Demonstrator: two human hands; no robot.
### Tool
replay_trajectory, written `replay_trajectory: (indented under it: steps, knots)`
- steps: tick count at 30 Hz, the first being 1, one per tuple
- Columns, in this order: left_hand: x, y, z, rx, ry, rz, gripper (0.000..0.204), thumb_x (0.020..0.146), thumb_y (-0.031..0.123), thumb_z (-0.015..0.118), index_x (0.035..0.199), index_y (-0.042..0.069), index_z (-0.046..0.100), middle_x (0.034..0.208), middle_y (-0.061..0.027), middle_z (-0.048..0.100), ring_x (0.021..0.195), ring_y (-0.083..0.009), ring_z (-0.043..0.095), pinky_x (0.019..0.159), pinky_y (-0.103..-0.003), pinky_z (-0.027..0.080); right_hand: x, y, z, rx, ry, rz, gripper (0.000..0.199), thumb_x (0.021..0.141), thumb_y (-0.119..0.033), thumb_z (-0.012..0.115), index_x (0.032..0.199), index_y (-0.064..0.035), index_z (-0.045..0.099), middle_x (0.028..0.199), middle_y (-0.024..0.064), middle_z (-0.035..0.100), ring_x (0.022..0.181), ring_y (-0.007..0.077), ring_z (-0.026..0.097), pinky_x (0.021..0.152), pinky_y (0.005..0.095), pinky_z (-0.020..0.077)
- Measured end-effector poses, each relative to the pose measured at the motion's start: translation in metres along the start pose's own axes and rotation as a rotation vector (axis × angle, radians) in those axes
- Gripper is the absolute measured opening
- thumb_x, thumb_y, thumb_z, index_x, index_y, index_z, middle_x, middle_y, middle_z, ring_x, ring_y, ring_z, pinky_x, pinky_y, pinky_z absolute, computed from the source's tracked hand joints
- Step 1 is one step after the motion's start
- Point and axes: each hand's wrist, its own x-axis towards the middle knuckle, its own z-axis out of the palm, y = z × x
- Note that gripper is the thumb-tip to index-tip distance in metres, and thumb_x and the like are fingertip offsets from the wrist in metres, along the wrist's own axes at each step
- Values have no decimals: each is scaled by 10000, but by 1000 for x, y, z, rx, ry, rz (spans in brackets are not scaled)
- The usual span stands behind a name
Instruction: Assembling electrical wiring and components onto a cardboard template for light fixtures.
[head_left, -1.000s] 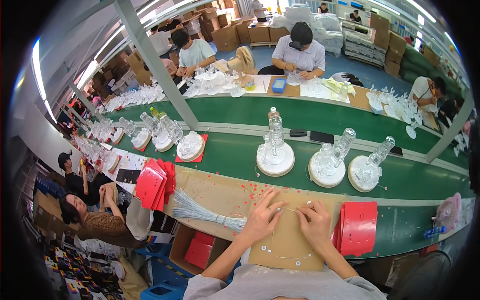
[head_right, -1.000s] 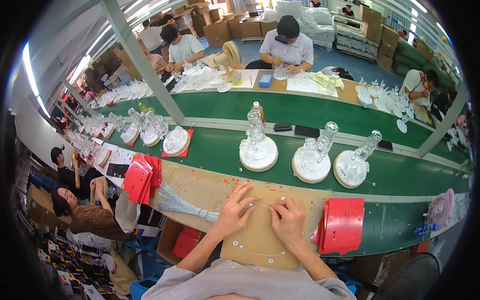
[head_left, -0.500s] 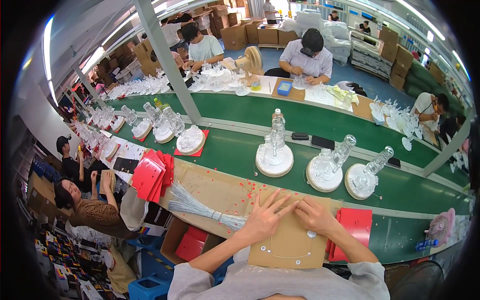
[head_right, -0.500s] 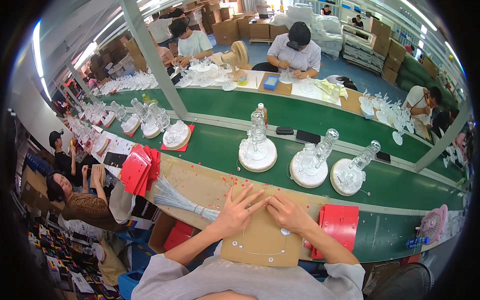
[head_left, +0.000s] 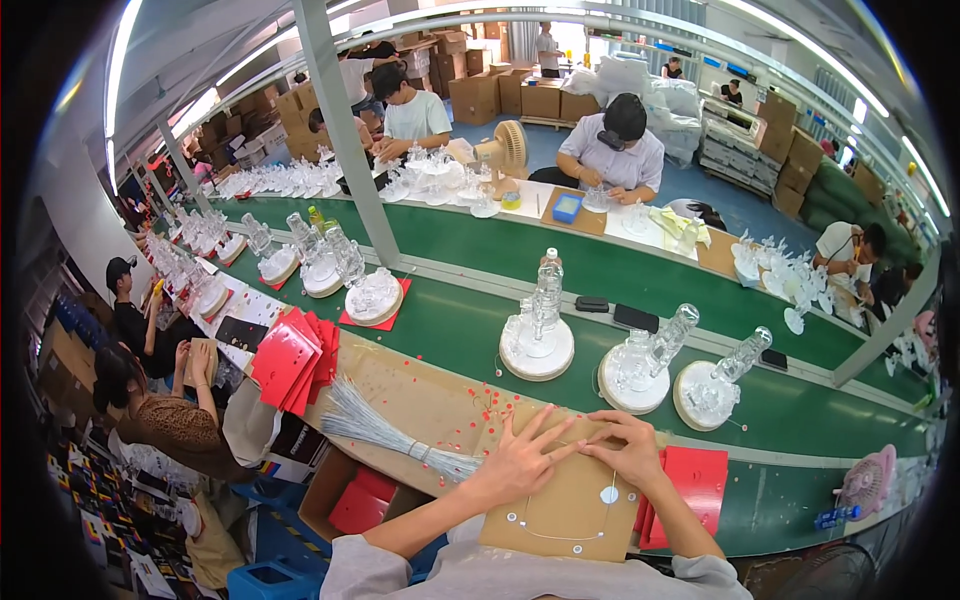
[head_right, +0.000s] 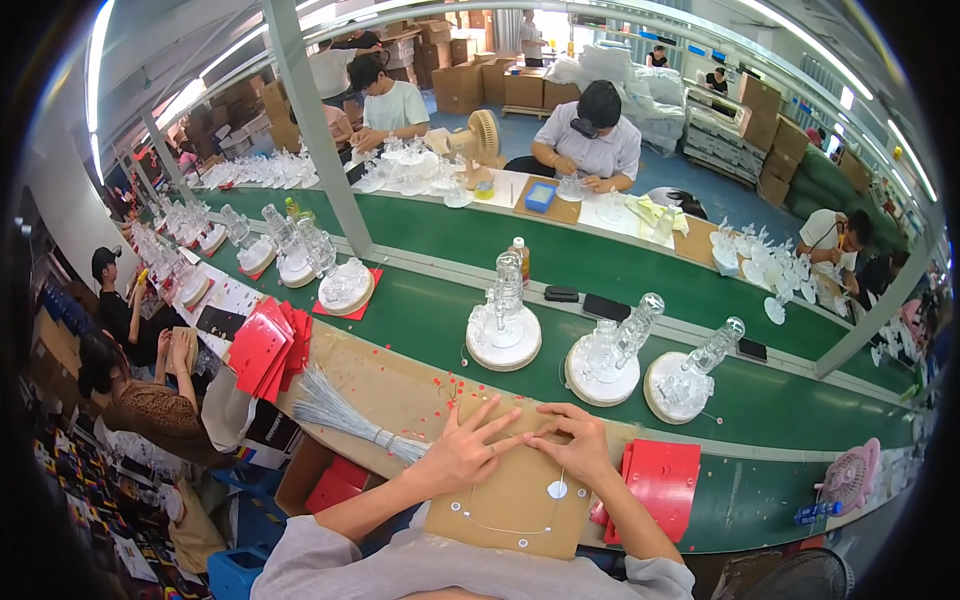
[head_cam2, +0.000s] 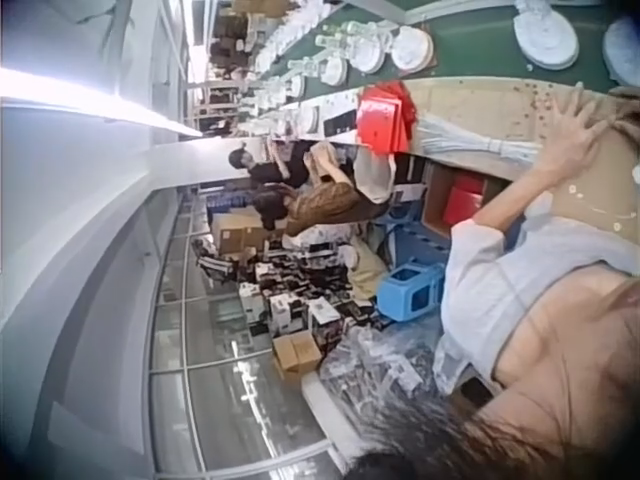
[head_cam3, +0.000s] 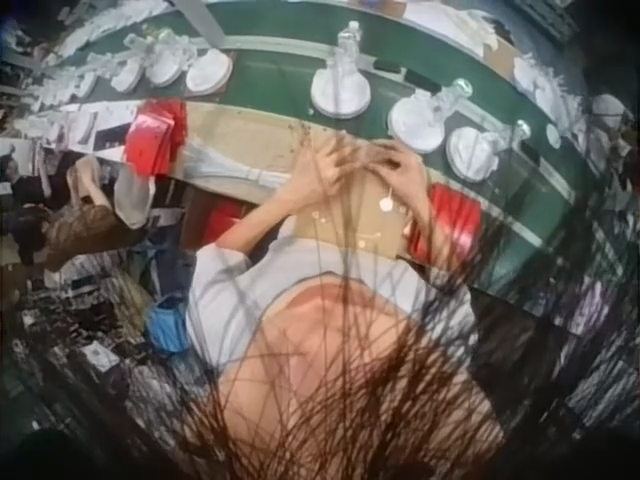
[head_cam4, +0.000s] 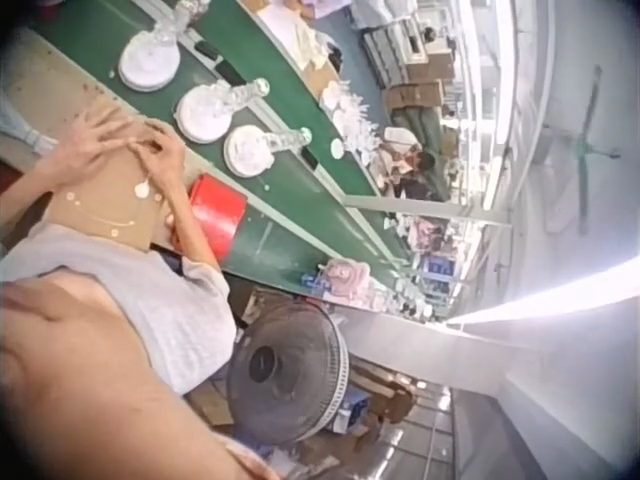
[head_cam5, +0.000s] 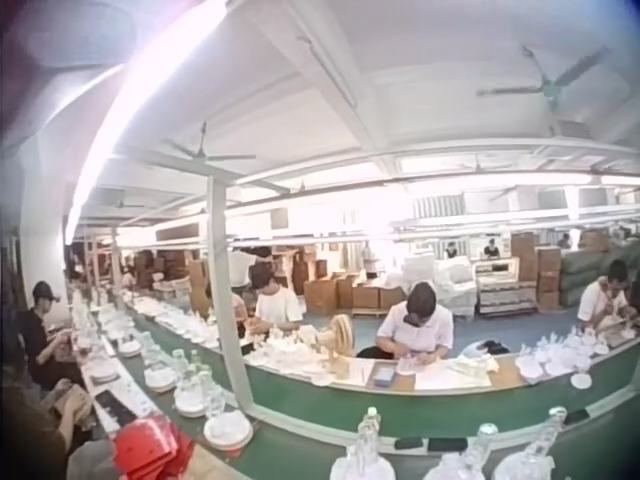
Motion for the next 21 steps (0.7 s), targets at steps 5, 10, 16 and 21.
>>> replay_trajectory:
  steps: [5, 10, 16, 21]
  knots:
    - [1, 2, -2, -18, 21, -1, 610, 899, 197, 677, 1481, 312, 536, 1589, -44, 436, 1496, -397, 337, 1004, -792, 341, 9, 2, -10, -36, -97, 7, 178, 722, -145, 900, 855, -71, 806, 1124, 98, 735, 891, 205, 723, 763, 319, 580]
    - [0, 8, -4, -34, 23, -14, 529, 897, 241, 693, 1417, 273, 606, 1579, -33, 451, 1491, -389, 349, 1001, -813, 331, 18, 12, -16, 58, -210, 9, 218, 682, -127, 910, 843, -56, 780, 995, 61, 725, 907, 178, 686, 792, 308, 537]
    - [5, 10, -10, -49, -6, 5, 464, 892, 280, 701, 1352, 232, 665, 1555, -64, 466, 1483, -396, 357, 996, -811, 338, 43, 11, -23, 115, -433, 164, 441, 658, -118, 917, 1032, -52, 692, 948, 20, 683, 910, 154, 639, 858, 296, 509]
    - [10, 7, -13, -23, 17, -2, 467, 888, 266, 709, 1352, 232, 672, 1533, -73, 490, 1479, -382, 367, 977, -767, 364, 58, 21, -29, 145, -549, 279, 503, 679, -132, 913, 1107, -51, 661, 980, 35, 670, 952, 153, 630, 893, 305, 502]
